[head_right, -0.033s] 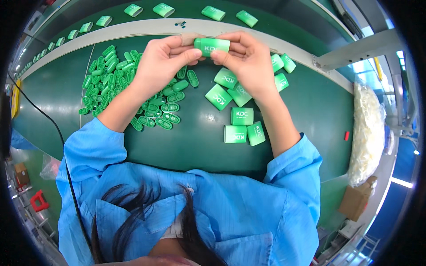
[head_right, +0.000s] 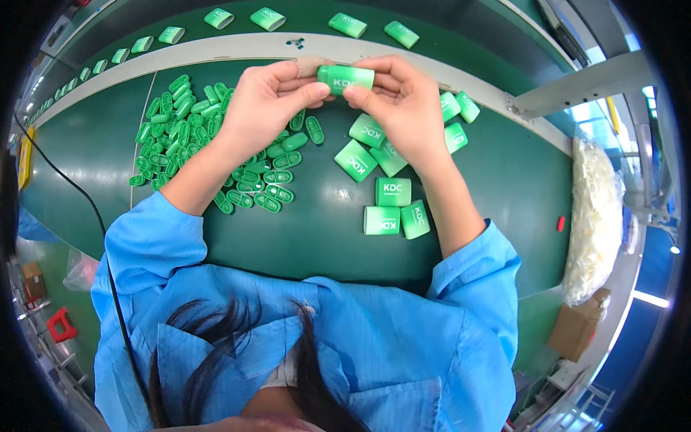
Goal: The person repeatedly picks up small green plastic capsule halves and rectangular green boxes labeled 'KDC' from a green workbench. They insert the capsule halves into the boxes and place the assembled units onto a moving conveyor belt. The process is continuous and repetitive throughout the clip.
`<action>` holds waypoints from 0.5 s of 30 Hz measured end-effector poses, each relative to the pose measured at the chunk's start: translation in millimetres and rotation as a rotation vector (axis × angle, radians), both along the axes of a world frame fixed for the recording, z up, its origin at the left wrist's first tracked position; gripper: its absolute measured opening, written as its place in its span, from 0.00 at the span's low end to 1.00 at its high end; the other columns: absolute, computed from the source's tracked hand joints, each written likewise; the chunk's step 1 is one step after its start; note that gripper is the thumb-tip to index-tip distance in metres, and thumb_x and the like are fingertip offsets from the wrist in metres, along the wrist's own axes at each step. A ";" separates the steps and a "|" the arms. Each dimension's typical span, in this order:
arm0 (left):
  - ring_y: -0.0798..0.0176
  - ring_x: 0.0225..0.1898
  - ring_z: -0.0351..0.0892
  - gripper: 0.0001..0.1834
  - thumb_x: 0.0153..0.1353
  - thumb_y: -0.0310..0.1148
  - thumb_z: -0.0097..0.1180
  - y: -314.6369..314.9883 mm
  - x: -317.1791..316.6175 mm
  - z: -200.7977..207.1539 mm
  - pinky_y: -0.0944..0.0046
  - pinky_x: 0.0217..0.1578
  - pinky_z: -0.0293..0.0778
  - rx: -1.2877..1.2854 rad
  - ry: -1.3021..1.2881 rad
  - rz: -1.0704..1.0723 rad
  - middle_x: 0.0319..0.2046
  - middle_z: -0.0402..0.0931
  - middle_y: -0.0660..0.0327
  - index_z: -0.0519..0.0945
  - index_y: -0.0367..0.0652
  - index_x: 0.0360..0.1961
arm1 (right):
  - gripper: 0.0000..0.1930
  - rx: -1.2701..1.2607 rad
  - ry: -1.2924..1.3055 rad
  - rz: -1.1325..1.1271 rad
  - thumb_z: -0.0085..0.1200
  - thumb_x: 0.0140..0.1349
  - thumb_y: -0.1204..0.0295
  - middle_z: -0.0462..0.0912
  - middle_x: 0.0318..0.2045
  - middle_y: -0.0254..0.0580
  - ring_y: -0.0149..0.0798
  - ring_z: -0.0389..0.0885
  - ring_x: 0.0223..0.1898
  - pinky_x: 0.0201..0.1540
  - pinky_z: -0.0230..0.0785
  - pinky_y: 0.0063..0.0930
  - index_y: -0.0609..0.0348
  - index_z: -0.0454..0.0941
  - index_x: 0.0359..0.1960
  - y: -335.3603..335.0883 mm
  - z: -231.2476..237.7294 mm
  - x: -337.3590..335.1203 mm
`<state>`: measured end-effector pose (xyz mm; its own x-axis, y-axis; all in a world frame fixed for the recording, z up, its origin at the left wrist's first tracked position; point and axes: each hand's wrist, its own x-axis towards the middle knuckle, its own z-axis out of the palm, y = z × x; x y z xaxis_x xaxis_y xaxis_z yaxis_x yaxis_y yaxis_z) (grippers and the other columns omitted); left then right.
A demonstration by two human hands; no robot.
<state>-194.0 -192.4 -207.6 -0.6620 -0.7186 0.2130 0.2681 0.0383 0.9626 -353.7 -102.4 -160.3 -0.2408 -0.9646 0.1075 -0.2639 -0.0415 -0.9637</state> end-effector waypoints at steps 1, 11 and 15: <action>0.67 0.40 0.79 0.18 0.57 0.26 0.56 -0.3 0.5 1.5 0.69 0.43 0.76 -0.011 -0.003 -0.015 0.40 0.80 0.56 0.75 0.33 0.49 | 0.15 -0.008 0.002 -0.001 0.58 0.54 0.81 0.81 0.38 0.47 0.31 0.80 0.38 0.44 0.74 0.21 0.69 0.72 0.43 0.5 1.0 0.8; 0.62 0.36 0.82 0.18 0.61 0.22 0.47 32.0 0.1 5.1 0.68 0.38 0.77 -0.302 -0.183 0.207 0.38 0.80 0.50 0.68 0.32 0.54 | 0.13 -0.100 0.210 -0.098 0.58 0.53 0.80 0.82 0.35 0.47 0.33 0.82 0.37 0.41 0.75 0.21 0.68 0.74 0.41 6.4 -2.2 19.9; 0.55 0.37 0.82 0.24 0.58 0.21 0.48 40.2 2.3 12.1 0.66 0.34 0.76 -0.453 -0.196 0.294 0.36 0.80 0.48 0.62 0.33 0.57 | 0.13 -0.246 0.415 -0.174 0.60 0.53 0.78 0.82 0.33 0.46 0.33 0.83 0.35 0.37 0.75 0.20 0.68 0.75 0.39 6.5 -4.8 28.2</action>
<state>-191.8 -152.3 -195.5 -0.5063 -0.7442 0.4356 0.0019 0.5042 0.8636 -325.6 -95.9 -165.0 -0.2846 -0.8479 0.4473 -0.6456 -0.1755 -0.7432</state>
